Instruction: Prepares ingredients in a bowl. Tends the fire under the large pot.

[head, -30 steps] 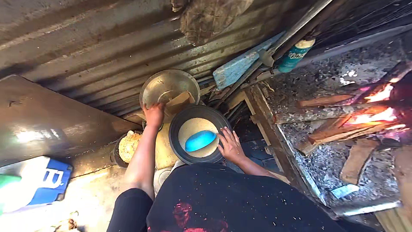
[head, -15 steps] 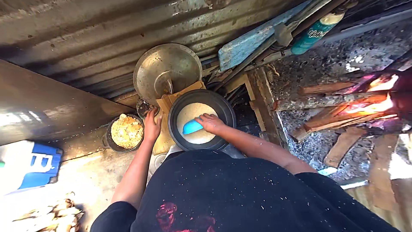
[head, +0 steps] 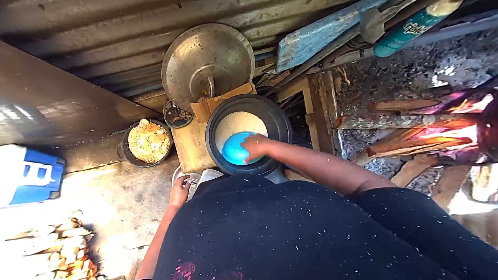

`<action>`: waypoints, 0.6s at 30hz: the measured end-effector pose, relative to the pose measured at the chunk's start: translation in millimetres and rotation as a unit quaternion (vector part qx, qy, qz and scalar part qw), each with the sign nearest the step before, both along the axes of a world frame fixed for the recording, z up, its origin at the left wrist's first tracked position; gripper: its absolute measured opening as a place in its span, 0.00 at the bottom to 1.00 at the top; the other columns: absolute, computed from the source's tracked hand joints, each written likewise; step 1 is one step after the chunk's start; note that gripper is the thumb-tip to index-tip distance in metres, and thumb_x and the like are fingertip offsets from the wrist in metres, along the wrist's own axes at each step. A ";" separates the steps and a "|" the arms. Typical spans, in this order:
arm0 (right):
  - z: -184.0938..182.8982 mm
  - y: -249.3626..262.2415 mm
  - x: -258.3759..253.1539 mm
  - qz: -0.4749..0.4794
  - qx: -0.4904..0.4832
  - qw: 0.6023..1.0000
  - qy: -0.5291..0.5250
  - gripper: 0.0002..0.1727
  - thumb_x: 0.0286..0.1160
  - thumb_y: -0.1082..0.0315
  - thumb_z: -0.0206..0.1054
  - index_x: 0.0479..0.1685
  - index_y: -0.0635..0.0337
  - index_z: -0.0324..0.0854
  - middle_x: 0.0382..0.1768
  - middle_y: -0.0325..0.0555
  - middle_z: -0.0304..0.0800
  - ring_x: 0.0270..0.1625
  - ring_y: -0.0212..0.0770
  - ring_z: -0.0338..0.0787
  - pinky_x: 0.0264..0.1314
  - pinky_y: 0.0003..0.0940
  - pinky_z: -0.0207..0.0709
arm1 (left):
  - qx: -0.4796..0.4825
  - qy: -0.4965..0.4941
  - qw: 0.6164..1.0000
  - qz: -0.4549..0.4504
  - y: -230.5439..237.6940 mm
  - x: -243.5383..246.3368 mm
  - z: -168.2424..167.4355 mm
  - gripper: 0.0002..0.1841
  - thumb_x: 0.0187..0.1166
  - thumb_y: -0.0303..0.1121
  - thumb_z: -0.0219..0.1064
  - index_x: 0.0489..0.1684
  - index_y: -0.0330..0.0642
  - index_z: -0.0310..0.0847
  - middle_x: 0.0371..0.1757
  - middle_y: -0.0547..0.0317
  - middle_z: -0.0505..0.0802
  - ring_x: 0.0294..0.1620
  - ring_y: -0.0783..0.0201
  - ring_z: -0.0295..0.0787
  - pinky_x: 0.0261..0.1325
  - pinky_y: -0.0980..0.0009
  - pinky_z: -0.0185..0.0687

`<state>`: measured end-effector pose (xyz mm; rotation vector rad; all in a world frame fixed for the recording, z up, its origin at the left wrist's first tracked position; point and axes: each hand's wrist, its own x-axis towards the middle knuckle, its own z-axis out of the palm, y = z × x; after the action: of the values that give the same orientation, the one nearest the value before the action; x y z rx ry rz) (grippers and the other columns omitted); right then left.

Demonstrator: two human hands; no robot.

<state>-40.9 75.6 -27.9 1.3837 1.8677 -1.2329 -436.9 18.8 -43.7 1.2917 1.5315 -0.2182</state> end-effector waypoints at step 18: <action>-108.1 78.4 -28.7 -0.331 0.095 0.939 -0.013 0.15 0.85 0.68 0.62 0.62 0.60 0.89 0.63 0.58 0.91 0.71 0.59 0.87 0.78 0.61 0.74 | -0.133 0.086 0.943 0.293 -177.3 -101.5 -45.2 0.18 0.90 0.38 0.61 0.72 0.42 0.81 0.62 0.41 0.93 0.62 0.48 0.91 0.70 0.46 0.80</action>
<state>-69.6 154.0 -136.1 2.2405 1.5735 -1.3344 -538.4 -158.4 -88.9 0.5770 1.8922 -0.1463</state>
